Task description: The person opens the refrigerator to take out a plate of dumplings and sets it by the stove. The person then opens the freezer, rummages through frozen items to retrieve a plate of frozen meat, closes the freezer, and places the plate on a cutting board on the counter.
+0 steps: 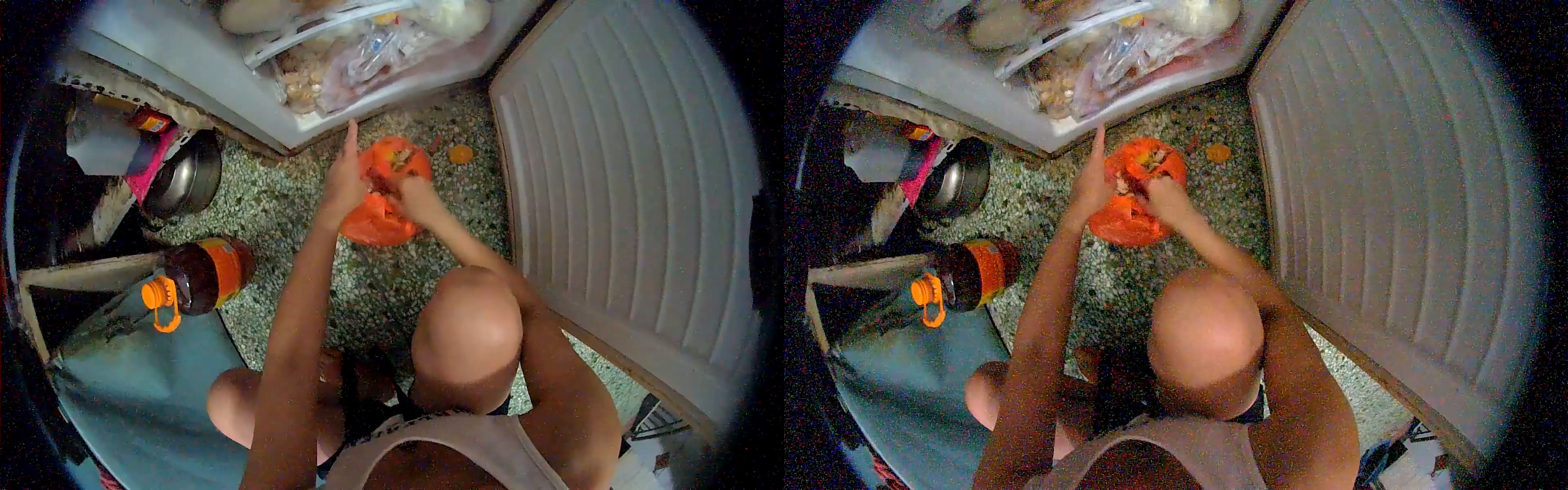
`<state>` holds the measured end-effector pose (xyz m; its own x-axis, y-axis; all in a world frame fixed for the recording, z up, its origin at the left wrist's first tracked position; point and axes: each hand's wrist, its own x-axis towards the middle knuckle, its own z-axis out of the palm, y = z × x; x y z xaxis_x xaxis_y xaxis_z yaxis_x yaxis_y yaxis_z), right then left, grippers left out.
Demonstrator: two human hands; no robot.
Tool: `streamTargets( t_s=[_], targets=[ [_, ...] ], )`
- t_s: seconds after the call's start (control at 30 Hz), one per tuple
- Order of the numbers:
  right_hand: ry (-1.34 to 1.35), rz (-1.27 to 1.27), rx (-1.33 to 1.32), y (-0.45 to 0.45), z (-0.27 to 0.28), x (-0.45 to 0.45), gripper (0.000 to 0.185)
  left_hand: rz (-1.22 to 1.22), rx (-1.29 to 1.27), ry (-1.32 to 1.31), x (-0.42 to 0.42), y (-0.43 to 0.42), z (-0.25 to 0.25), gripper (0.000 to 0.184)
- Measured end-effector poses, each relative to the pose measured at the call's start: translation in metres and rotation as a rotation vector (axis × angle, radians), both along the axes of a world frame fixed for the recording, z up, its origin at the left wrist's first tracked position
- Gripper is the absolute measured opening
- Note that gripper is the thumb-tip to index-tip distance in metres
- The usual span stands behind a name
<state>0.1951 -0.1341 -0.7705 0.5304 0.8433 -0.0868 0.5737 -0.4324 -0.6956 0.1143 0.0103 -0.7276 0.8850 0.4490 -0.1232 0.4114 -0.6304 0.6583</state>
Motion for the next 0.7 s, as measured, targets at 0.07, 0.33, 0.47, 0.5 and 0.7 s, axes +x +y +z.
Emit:
streamTargets(
  t_s=[0.07, 0.33, 0.47, 0.5, 0.7],
  targets=[
    [0.072, -0.23, 0.221, -0.004, -0.006, 0.021, 0.017, 0.03, 0.009, -0.048, -0.002, 0.006, 0.006, 0.086],
    [-0.711, -0.115, -0.194, -0.02, -0.072, 0.088, 0.018, -0.431, 0.765, -0.205, 0.016, -0.02, -0.009, 0.057],
    [-0.668, -0.084, -0.126, -0.028, -0.096, 0.108, 0.017, -0.551, 0.73, -0.008, 0.031, -0.016, -0.012, 0.045],
    [-0.651, -0.266, -0.044, -0.031, -0.09, 0.107, 0.016, -0.582, 0.709, 0.203, 0.032, -0.014, -0.012, 0.04],
    [-0.632, -0.379, 0.092, -0.062, -0.094, 0.093, 0.014, -0.473, 0.708, -0.115, 0.02, -0.006, -0.046, 0.016]
  ],
)
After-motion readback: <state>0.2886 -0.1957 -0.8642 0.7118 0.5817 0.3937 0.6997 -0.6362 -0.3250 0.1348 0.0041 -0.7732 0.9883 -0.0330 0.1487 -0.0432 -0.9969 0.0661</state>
